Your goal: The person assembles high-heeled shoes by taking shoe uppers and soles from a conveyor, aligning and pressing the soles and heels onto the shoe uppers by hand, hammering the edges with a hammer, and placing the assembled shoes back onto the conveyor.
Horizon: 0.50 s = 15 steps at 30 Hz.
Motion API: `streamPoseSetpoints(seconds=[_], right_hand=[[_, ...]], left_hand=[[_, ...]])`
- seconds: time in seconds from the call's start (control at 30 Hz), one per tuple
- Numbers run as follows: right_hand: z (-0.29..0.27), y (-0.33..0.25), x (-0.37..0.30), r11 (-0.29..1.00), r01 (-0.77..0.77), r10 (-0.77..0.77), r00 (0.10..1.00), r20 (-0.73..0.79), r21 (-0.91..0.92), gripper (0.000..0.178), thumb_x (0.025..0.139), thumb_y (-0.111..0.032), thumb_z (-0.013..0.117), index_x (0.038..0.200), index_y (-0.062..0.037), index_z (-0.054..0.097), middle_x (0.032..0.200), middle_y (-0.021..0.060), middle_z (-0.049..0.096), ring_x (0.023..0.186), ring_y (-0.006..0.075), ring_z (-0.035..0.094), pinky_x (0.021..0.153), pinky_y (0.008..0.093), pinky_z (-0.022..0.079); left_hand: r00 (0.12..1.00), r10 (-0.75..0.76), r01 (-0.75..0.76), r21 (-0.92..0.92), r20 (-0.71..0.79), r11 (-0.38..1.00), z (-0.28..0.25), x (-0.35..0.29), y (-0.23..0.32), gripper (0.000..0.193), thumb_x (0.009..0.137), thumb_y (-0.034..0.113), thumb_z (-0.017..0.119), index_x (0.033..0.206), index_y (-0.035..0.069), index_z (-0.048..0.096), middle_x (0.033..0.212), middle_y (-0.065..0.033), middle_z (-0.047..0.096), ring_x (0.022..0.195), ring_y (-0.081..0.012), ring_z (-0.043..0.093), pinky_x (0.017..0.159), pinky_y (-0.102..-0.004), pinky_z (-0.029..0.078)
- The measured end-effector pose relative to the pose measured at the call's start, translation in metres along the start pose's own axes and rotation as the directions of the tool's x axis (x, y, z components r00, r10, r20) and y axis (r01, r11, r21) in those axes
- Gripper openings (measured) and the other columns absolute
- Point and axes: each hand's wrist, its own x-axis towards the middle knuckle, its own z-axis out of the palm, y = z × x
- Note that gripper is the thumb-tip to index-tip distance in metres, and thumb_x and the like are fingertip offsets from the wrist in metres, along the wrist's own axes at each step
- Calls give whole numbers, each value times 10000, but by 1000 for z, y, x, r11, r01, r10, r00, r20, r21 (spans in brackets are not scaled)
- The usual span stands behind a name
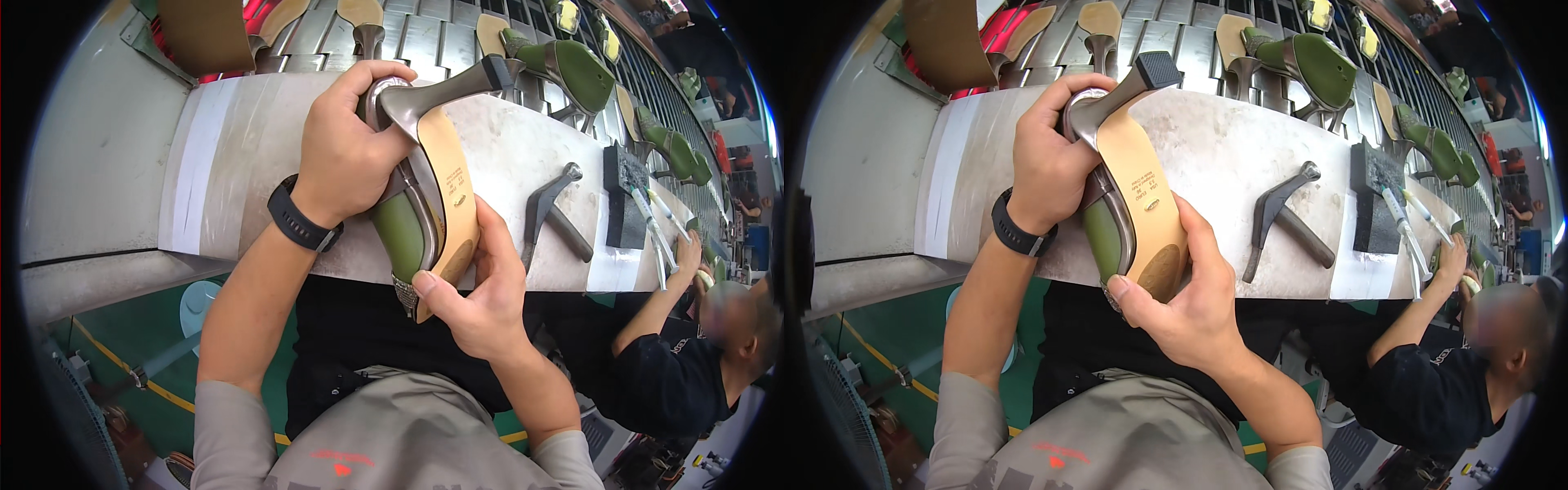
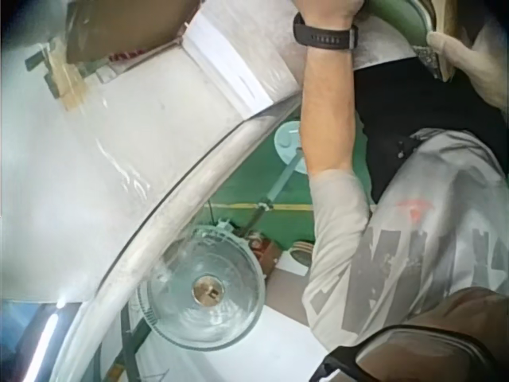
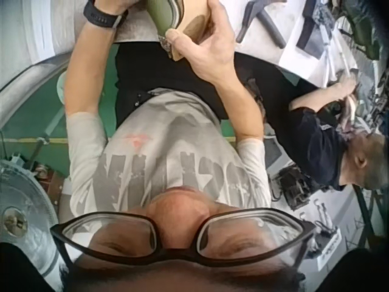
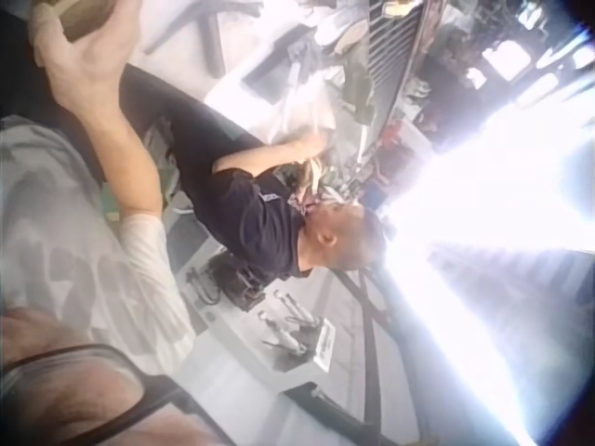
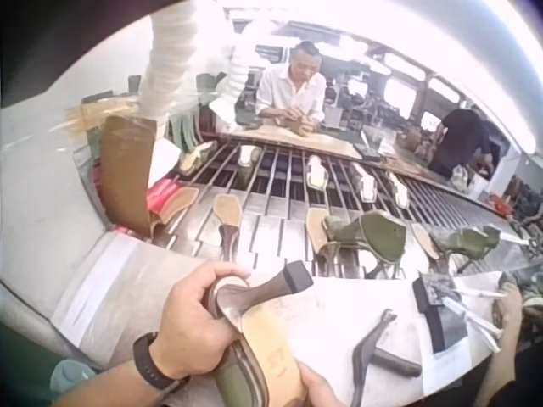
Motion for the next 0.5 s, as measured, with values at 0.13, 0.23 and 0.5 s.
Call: streamPoseSetpoints(seconds=[0.13,0.23,0.5], right_hand=[[1,-8,6,994,-89,90,996,-19,66,818,865,-176,870,1513,80,442,1317,191,663,1213,238,661,1066,389,519],[-5,-18,17,982,-170,169,985,27,85,732,869,-163,871,1443,72,483,1264,182,680,1148,214,688,991,368,562],[-12,-45,56,933,-349,359,871,336,-91,695,826,-208,941,1327,79,554,1114,146,737,990,189,738,869,351,612]], left_hand=[[1000,6,-6,-67,-2,998,-4,-3,-1,362,861,66,785,1212,38,699,929,-32,752,841,-106,681,769,-282,552],[1000,-24,25,-130,7,991,-6,-5,-1,376,854,55,785,1219,38,694,932,-24,749,841,-99,672,769,-278,550],[974,82,-40,-196,209,980,-21,0,-4,412,823,3,840,1206,32,690,1101,-14,694,996,-97,647,898,-263,536]])
